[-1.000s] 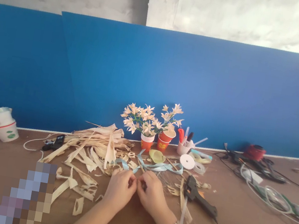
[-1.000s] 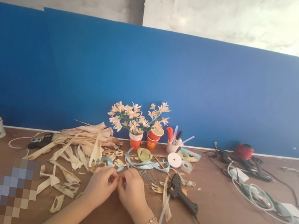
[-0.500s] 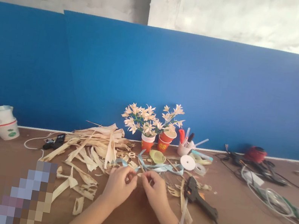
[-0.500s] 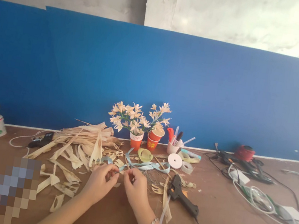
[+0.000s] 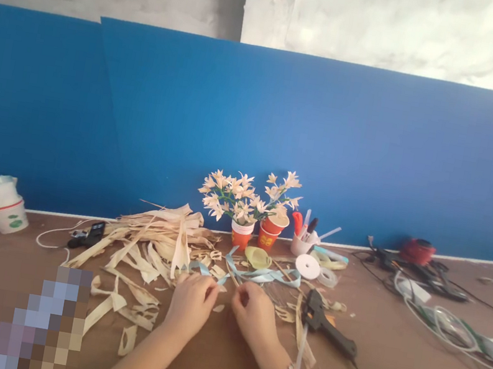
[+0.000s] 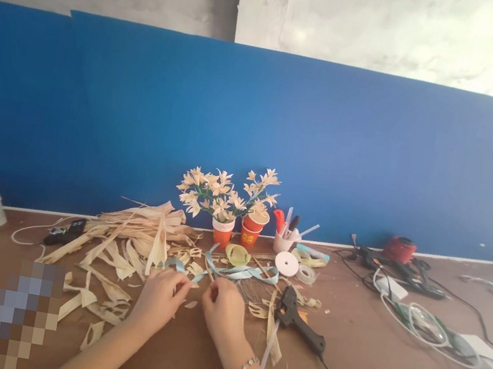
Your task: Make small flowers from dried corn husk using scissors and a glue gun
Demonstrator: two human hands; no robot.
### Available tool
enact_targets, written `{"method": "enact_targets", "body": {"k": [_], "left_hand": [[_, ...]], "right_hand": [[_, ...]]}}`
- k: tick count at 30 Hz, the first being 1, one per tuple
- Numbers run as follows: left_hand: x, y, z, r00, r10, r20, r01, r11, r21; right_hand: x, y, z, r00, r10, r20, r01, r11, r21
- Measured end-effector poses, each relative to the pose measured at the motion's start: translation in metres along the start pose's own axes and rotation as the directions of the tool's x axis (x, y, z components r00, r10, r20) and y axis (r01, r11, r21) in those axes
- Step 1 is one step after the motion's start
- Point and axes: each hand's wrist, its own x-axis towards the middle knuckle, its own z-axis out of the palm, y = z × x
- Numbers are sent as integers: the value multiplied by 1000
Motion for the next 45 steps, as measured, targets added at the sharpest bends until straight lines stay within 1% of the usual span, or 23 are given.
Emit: {"method": "enact_targets", "body": {"k": [2, 4, 6, 9, 11, 16, 20, 24, 26, 27, 31, 33, 36, 39, 42, 45], "left_hand": [[1, -4, 1, 998, 29, 64, -27, 999, -25], [1, -10, 2, 995, 36, 93, -33, 999, -37], [2, -16, 2, 996, 6, 94, -3, 999, -35], [4, -23, 0, 994, -67, 85, 66, 998, 13], [5, -26, -1, 994, -72, 80, 67, 996, 62], [3, -24, 2, 998, 0, 64, -8, 992, 128], [3, -23, 1, 994, 64, 87, -79, 978, 194], [4, -24, -2, 994, 55, 95, -73, 977, 201], [4, -23, -2, 995, 58, 80, -71, 983, 168], [4, -22, -3, 995, 69, 71, -78, 987, 139], [2, -15, -4, 990, 135, 41, -136, 991, 11], [2, -12, -4, 986, 163, 38, -162, 987, -26], [1, -9, -6, 983, 183, 34, -181, 981, -64], [-1, -7, -10, 977, 213, 3, -211, 970, -118], [-2, -4, -15, 954, 298, -11, -297, 943, -151], [-3, -3, -16, 931, 364, -13, -363, 925, -114]], "right_hand": [[1, 5, -2, 1000, -28, -7, 28, 1000, 13], [1, 7, -3, 998, -55, -17, 55, 998, 7], [1, 8, -4, 997, -69, -15, 69, 998, -5], [1, 7, -6, 998, -67, -7, 67, 998, -15], [1, 7, -7, 998, -57, 0, 57, 998, -19], [1, 7, -7, 999, -51, 4, 51, 999, -12], [1, 6, -6, 998, -58, 18, 58, 998, -15], [0, 4, -6, 997, -73, 19, 73, 997, -2], [0, 3, -6, 994, -112, 19, 111, 993, 35], [0, 3, -6, 988, -150, 18, 149, 987, 63], [0, 0, -6, 943, -333, 6, 327, 930, 165], [0, -2, -7, 930, -367, 7, 359, 913, 193], [0, -4, -8, 937, -350, 15, 337, 911, 239], [0, -4, -8, 968, -250, 22, 232, 925, 301], [1, -2, -5, 991, -131, 39, 107, 917, 383], [2, 1, -3, 993, -110, 51, 75, 885, 459]]}}
